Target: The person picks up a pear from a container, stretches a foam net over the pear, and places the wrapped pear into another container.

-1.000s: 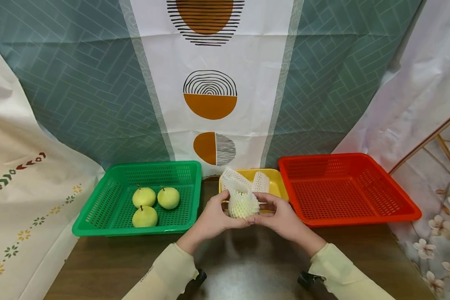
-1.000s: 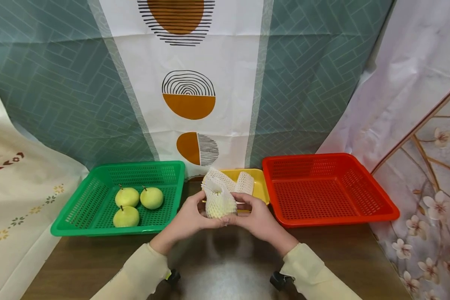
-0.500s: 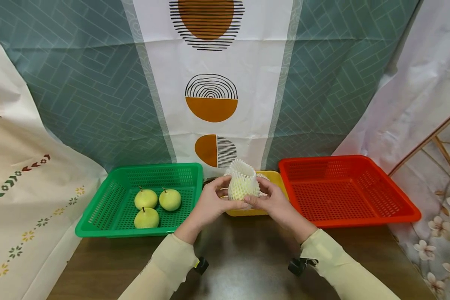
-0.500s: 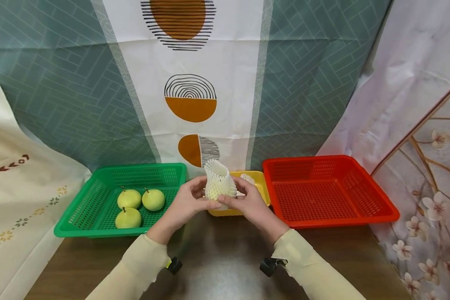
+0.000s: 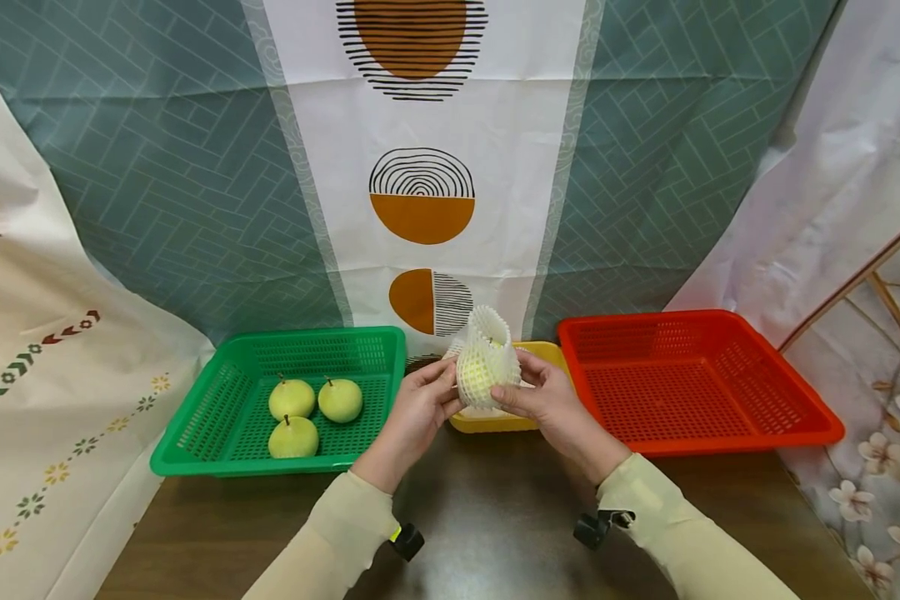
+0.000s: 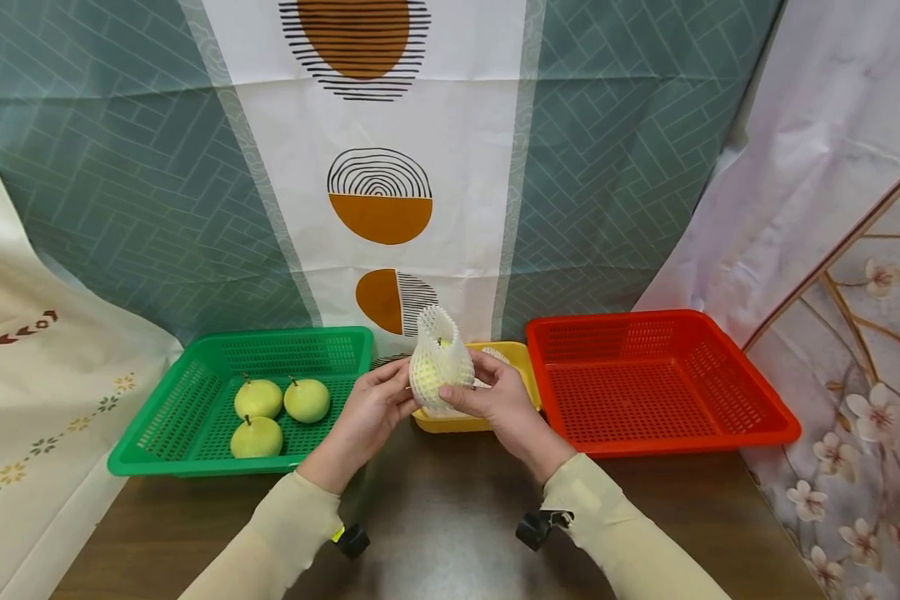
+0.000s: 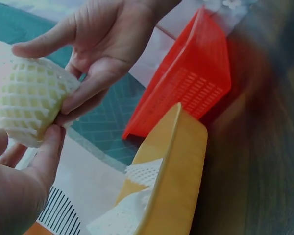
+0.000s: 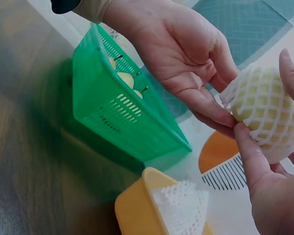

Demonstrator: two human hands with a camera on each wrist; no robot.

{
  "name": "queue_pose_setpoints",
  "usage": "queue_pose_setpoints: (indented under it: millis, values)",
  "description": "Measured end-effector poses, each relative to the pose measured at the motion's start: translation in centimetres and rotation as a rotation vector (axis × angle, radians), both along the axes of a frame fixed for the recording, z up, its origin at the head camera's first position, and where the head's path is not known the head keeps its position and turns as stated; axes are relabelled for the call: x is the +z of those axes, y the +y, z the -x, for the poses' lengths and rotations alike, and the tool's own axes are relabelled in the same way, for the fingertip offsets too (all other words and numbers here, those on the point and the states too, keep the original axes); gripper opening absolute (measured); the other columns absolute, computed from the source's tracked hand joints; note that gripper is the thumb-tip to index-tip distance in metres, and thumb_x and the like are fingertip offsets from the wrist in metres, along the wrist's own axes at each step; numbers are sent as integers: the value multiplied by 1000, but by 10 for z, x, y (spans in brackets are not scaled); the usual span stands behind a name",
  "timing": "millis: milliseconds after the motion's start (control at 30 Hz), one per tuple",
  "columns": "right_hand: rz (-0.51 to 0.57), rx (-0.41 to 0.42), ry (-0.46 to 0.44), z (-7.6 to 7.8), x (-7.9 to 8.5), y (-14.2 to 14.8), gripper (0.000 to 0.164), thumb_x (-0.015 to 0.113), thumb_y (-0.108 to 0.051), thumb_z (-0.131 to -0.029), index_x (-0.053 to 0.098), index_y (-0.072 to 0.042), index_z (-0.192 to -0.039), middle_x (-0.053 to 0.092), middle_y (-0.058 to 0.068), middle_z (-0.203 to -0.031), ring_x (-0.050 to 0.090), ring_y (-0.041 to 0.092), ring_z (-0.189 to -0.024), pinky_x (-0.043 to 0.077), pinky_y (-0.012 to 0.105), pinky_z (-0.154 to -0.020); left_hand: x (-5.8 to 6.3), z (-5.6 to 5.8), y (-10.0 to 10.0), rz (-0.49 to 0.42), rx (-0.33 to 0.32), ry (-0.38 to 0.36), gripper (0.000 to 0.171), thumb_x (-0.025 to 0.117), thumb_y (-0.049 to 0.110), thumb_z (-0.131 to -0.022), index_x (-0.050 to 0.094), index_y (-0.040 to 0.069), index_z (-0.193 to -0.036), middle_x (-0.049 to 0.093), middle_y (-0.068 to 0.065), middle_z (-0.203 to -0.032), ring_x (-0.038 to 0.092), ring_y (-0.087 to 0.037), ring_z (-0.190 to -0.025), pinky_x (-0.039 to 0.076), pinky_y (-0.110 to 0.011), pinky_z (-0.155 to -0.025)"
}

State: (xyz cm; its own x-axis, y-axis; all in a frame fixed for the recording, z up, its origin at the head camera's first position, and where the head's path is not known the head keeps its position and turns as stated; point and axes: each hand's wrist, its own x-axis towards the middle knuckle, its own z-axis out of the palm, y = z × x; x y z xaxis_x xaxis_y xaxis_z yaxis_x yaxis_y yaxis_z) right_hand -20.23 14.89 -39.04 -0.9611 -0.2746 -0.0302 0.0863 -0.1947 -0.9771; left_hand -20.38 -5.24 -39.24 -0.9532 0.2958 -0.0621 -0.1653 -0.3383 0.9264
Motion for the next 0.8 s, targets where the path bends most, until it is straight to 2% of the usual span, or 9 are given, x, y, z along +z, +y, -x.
queue_pose_setpoints:
  millis: [133,300,400,600,800]
  values:
    - [32,-3,-13,1,-1,-2,71,76,-10,-77,41,-12,-138,52,9,-124,63,18,-100,55,34,-81,-5,0,3,3,98,-18,36,57,18,-93,58,8,-127,54,-12,-129,63,-17,-103,53,-29,-86]
    - [7,-18,-6,1,-4,-3,74,79,-7,-73,42,-14,-137,52,10,-124,62,19,-101,55,33,-81,-9,1,6,66,226,20,31,66,17,-86,67,6,-115,61,-11,-116,66,-15,-93,54,-27,-81]
    - [4,-20,-8,2,-7,-3,76,80,-5,-71,42,-13,-137,53,10,-124,62,19,-101,55,33,-81,-11,2,7,91,282,44,27,69,15,-84,69,5,-109,64,-10,-110,66,-16,-91,55,-27,-80]
    - [42,-8,-34,3,-10,-3,75,77,-5,-74,40,-12,-138,53,9,-123,61,18,-102,54,33,-83,-15,2,10,104,326,68,25,69,8,-83,70,3,-107,67,-8,-103,65,-14,-86,55,-26,-75]
    - [77,-1,-58,4,-11,-3,74,76,-5,-75,39,-11,-138,52,9,-122,61,17,-101,54,31,-83,-20,4,11,144,351,97,24,69,8,-83,70,3,-106,69,-6,-98,63,-11,-82,54,-23,-71]
